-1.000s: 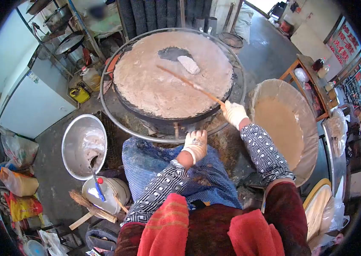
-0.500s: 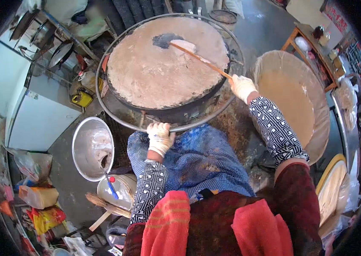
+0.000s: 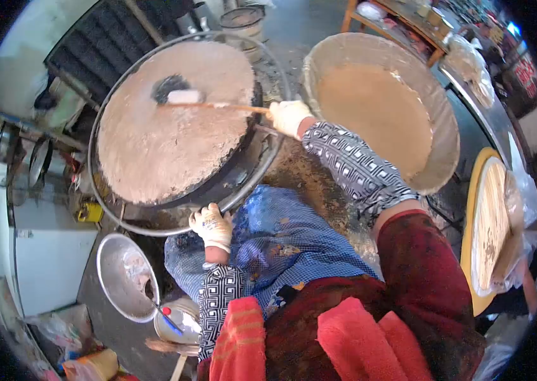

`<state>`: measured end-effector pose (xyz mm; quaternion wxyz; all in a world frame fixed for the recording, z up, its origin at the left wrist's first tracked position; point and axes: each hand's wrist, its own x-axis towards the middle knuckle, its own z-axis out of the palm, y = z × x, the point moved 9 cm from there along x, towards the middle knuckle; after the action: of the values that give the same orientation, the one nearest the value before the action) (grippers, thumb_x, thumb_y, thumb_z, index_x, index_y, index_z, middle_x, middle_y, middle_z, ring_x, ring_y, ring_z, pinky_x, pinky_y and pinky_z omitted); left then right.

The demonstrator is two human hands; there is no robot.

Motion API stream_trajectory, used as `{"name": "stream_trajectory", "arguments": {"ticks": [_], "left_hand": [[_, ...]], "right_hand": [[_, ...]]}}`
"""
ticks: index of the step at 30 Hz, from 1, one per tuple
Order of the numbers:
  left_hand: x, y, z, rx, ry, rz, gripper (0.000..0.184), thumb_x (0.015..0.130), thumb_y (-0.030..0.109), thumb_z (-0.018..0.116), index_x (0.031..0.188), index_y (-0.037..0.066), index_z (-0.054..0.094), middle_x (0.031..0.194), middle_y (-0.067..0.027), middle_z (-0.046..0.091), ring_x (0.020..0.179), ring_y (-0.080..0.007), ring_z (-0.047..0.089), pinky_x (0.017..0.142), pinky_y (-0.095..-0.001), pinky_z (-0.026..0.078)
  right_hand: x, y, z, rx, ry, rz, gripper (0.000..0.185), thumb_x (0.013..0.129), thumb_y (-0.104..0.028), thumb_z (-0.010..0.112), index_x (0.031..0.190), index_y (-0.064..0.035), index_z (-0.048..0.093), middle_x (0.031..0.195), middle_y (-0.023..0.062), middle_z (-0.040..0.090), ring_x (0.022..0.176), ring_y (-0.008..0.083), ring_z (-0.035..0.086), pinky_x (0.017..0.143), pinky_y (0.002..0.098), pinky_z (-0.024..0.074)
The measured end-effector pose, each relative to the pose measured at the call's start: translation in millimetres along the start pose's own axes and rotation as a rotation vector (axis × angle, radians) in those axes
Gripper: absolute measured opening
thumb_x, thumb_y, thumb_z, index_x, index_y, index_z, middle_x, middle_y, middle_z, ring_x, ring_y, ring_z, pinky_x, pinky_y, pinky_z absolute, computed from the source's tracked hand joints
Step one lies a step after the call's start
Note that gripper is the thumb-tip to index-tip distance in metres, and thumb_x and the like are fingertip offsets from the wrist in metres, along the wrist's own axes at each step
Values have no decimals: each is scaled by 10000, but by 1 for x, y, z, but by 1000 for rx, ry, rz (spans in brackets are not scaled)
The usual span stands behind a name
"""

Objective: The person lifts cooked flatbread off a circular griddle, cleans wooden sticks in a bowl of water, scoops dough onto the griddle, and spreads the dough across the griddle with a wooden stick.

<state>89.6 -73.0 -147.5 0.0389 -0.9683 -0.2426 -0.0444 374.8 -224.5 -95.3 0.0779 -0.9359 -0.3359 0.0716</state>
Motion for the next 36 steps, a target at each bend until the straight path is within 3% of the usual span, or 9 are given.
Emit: {"name": "stream_trajectory", "arguments": {"ticks": [7, 8, 17, 21, 23, 27, 32, 33, 36], "left_hand": [[20, -46, 2, 57, -230, -114, 201, 711, 280, 693, 865, 151, 685, 906, -101, 699, 943, -297, 624, 977, -451, 371], [21, -51, 7, 104, -249, -66, 197, 721, 263, 671, 885, 157, 692, 903, -102, 701, 956, -296, 625, 984, -446, 366], [36, -128, 44, 403, -351, 79, 156, 704, 275, 656, 782, 180, 752, 897, -66, 707, 1035, -251, 609, 1011, -393, 360], [47, -175, 75, 511, -484, 81, 250, 655, 344, 691, 846, 195, 754, 951, -65, 701, 1109, -273, 567, 1061, -392, 321], [51, -193, 81, 573, -481, 80, 268, 626, 354, 716, 844, 203, 757, 970, -70, 693, 1091, -272, 563, 1057, -385, 324], [54, -205, 65, 425, -413, 140, 234, 595, 324, 731, 788, 191, 742, 894, -49, 680, 1015, -253, 577, 1033, -388, 344], [48, -183, 42, 457, -284, 180, 109, 684, 233, 650, 745, 207, 736, 844, -38, 700, 979, -216, 624, 1016, -383, 362], [44, -176, 39, 429, -272, 167, 112, 679, 235, 659, 749, 203, 740, 849, -46, 704, 978, -219, 627, 1018, -385, 363], [32, -154, 49, 433, -294, 100, 121, 679, 236, 654, 739, 183, 745, 797, -50, 704, 906, -222, 641, 946, -369, 388]], "right_hand": [[-8, 25, 10, -22, -58, -284, 298, 946, -317, 481, 932, -33, 571, 805, 185, 675, 792, 365, 668, 689, 458, 521], [9, 73, 57, 282, -157, -105, 295, 950, -321, 465, 946, -50, 582, 822, 181, 681, 813, 357, 668, 696, 445, 520], [61, 84, 33, -181, -21, -109, 431, 972, -371, 389, 1137, -48, 622, 982, 199, 687, 917, 356, 673, 822, 458, 517], [31, 49, 38, 125, -184, -44, 710, 985, -555, 295, 768, -21, 710, 834, 226, 687, 762, 390, 674, 732, 452, 538], [12, 23, 69, 390, -135, -213, 550, 986, -487, 415, 956, -10, 688, 779, 207, 686, 635, 340, 670, 574, 432, 527], [-75, -65, 31, 1238, -511, 40, 503, 954, -253, 591, 1383, -47, 429, 665, 46, 551, 436, 95, 493, 341, 249, 387], [-94, -28, 18, 1605, -197, -34, 614, 973, -267, 538, 1503, -94, 280, 649, -27, 487, 407, 63, 365, 352, 209, 302], [-85, 4, 38, 1600, -22, 116, 592, 970, -303, 551, 1489, -130, 327, 631, -32, 458, 407, 58, 352, 355, 211, 288], [-94, 20, 75, 1704, -249, 358, 455, 981, -289, 556, 1423, -254, 453, 511, -20, 394, 375, 86, 345, 346, 251, 308]]}}
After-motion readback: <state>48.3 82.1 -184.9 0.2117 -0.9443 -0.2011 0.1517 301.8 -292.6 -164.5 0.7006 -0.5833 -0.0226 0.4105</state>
